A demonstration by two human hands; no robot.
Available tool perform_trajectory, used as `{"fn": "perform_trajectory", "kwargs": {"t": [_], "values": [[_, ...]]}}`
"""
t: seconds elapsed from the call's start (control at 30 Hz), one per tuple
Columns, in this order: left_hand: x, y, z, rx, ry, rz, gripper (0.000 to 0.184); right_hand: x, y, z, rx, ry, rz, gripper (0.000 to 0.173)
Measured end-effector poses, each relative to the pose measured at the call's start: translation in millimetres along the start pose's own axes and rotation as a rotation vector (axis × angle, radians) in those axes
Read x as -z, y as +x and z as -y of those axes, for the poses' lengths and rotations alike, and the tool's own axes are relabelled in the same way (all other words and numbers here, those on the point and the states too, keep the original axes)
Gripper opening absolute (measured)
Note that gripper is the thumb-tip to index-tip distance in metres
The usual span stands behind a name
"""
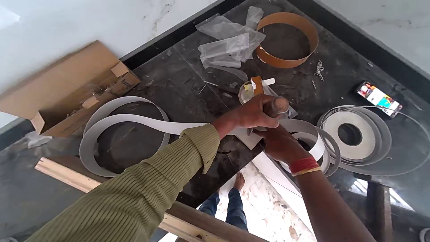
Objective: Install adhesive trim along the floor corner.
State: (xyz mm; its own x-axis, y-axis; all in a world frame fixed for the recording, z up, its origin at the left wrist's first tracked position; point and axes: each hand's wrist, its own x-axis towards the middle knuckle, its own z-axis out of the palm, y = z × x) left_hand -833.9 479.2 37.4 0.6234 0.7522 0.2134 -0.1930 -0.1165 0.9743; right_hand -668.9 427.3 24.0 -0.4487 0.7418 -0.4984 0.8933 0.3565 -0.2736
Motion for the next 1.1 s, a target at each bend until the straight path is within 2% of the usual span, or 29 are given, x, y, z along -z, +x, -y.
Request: {"fn": "perform_trajectory", "kwargs": {"t": [0.47, 0.67, 0.8, 1.1], "values": [[-2.8, -4.3, -3.2, 0.008, 0.052, -0.024, 0.014, 3.3, 2.7, 0.8, -0.029, -0.016, 0.058, 0.059], [-4.2, -6.0, -4.5, 0.039, 0.107, -0.007, 0.016, -0.6, 3.0, -1.4, -0.009, 0.024, 0.004, 0.05], [0.1, -2.2, 1.3, -0.001, 0.029, -0.008, 0.013, 1.2, 4.2, -0.7, -0.017, -0.008, 0.05, 0.059], [-1.5, -3.5, -0.9, 0.012, 0.037, -0.022, 0.015, 1.2, 4.6, -1.4, -0.019, -0.017, 0.061, 0.057]]}}
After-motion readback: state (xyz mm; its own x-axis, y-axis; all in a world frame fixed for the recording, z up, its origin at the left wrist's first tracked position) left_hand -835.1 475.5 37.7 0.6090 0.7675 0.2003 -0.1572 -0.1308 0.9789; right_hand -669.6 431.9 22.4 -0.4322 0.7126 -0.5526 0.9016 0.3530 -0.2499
